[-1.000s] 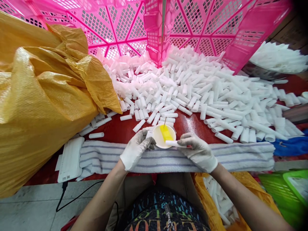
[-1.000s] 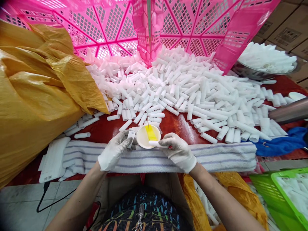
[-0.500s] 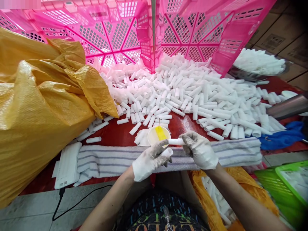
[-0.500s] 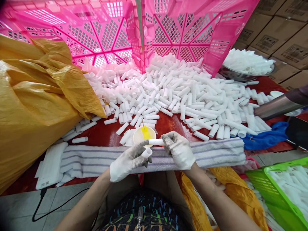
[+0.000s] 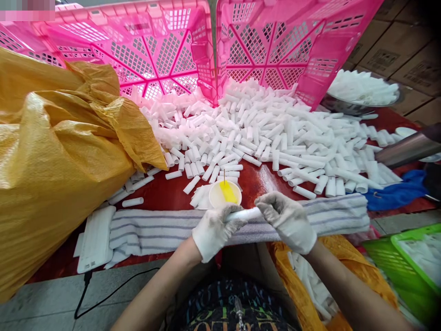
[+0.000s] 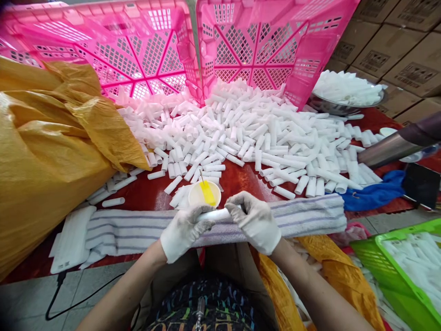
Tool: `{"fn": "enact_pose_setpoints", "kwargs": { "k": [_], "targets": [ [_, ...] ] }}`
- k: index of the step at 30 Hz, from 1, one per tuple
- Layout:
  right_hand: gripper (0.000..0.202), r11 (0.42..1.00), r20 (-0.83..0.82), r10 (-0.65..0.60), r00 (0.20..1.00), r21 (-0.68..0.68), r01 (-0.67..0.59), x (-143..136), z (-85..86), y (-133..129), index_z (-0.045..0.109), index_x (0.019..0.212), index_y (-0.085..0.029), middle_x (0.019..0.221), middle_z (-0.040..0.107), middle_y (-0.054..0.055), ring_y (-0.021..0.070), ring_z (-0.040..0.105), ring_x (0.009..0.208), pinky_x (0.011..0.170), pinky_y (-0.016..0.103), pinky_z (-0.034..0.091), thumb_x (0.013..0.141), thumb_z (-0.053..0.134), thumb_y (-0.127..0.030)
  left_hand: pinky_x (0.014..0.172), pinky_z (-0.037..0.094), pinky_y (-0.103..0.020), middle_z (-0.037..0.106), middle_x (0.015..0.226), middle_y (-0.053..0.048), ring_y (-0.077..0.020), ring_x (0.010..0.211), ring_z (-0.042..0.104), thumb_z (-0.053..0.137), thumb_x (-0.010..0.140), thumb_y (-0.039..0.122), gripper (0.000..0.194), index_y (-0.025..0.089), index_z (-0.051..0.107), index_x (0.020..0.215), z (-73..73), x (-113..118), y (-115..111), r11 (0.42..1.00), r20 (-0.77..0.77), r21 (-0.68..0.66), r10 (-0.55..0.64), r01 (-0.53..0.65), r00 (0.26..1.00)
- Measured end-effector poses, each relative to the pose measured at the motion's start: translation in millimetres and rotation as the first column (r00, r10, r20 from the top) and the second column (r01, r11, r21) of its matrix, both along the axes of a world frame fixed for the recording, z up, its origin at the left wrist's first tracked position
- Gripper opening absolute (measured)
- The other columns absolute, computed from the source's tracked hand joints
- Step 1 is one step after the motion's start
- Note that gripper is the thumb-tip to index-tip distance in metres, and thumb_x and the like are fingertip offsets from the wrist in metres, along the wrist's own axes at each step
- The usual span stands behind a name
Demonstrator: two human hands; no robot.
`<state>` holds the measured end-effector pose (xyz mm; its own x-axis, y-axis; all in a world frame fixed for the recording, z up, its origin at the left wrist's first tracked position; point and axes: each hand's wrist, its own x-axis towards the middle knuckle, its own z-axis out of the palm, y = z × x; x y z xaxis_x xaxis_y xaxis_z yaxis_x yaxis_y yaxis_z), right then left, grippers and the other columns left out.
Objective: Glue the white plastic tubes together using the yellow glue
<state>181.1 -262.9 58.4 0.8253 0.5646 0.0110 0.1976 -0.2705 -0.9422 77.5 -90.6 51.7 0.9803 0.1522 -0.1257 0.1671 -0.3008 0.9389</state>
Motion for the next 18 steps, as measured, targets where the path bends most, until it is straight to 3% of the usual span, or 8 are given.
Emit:
{"fn": "enact_pose_setpoints", "kwargs": {
  "k": [1,3,5,6,11,13,16,18],
  "targets": [
    [0.027,0.995,0.191,0.091,0.977,-0.054,-0.082,-2.7,1.2,-0.6,0.060,0.077,-0.019,0.065,0.060,0.002,0.0127,0.052,0.054,0.050,0.025,0.038,0.086,0.056,-0.043,0.060,0.046,-0.023,0.061,0.068,-0.001,-0.0116,0.060,0.054,0.046,0.089,0.046,0.036,0.015,0.063,0.084,1.5,1.7,-2.6,1.000,-0.069,-0.016,-0.017,0.016,0.997],
    [0.031,0.956,0.551,0.284,0.785,-0.229,-0.185,-7.6,4.0,-0.9,0.057,0.065,-0.019,0.057,0.056,0.002,0.0126,0.049,0.052,0.050,0.026,0.033,0.089,0.049,-0.037,0.050,0.038,-0.023,0.051,0.054,0.001,-0.0102,0.048,0.044,0.031,0.093,0.050,0.050,0.016,0.055,0.066,1.2,5.6,-10.3,0.997,-0.214,-0.064,-0.060,0.048,0.975],
    [0.040,0.923,0.743,0.379,0.551,-0.344,-0.172,-12.1,5.1,0.2,0.049,0.053,-0.019,0.048,0.048,0.002,0.0120,0.043,0.046,0.048,0.028,0.027,0.090,0.044,-0.033,0.049,0.036,-0.024,0.049,0.051,0.000,-0.0104,0.046,0.041,0.026,0.094,0.049,0.053,0.017,0.049,0.059,-1.8,9.6,-21.5,0.997,-0.278,-0.057,-0.060,0.045,0.959],
    [0.042,0.927,0.783,0.370,0.500,-0.345,-0.147,-14.3,4.1,0.7,0.047,0.051,-0.020,0.047,0.047,0.002,0.0118,0.041,0.045,0.048,0.029,0.026,0.091,0.041,-0.031,0.051,0.036,-0.024,0.051,0.053,-0.001,-0.0111,0.048,0.043,0.026,0.094,0.048,0.052,0.017,0.049,0.059,-3.3,11.3,-28.2,1.000,-0.273,-0.017,-0.030,0.027,0.962],
    [0.032,0.980,0.686,0.006,0.727,-0.149,0.132,-23.1,-8.1,-10.1,0.049,0.063,-0.018,0.051,0.051,-0.001,0.0089,0.047,0.045,0.048,0.022,0.033,0.094,0.038,-0.020,0.066,0.041,-0.028,0.064,0.071,-0.008,-0.0164,0.064,0.055,0.025,0.095,0.041,0.050,0.015,0.063,0.075,-2.1,16.4,-57.9,0.949,-0.137,0.268,0.211,-0.169,0.968],
    [0.034,0.969,0.716,0.003,0.698,-0.175,0.175,-25.4,-8.9,-21.6,0.049,0.062,-0.019,0.050,0.050,-0.001,0.0100,0.047,0.044,0.047,0.023,0.032,0.093,0.038,-0.020,0.061,0.040,-0.027,0.064,0.068,-0.007,-0.0157,0.061,0.055,0.024,0.095,0.044,0.053,0.015,0.064,0.073,1.3,17.4,-63.0,0.973,-0.182,0.218,0.110,-0.069,0.977],
    [0.037,0.967,0.828,0.169,0.535,-0.244,0.072,-29.2,-6.6,-36.5,0.050,0.056,-0.021,0.048,0.049,0.000,0.0133,0.046,0.045,0.049,0.027,0.032,0.091,0.038,-0.021,0.052,0.035,-0.025,0.057,0.056,-0.003,-0.0134,0.052,0.049,0.024,0.095,0.046,0.058,0.016,0.060,0.062,5.1,18.6,-65.7,0.983,-0.316,0.055,-0.151,0.176,0.937],
    [0.036,0.972,0.822,0.125,0.555,-0.215,0.099,-32.7,-8.6,-40.5,0.053,0.057,-0.021,0.050,0.052,0.001,0.0140,0.048,0.046,0.050,0.027,0.034,0.090,0.039,-0.021,0.050,0.034,-0.025,0.058,0.055,-0.004,-0.0138,0.051,0.050,0.024,0.096,0.045,0.058,0.016,0.061,0.063,5.1,19.1,-68.8,0.975,-0.327,0.094,-0.160,0.201,0.931]
  ]
}}
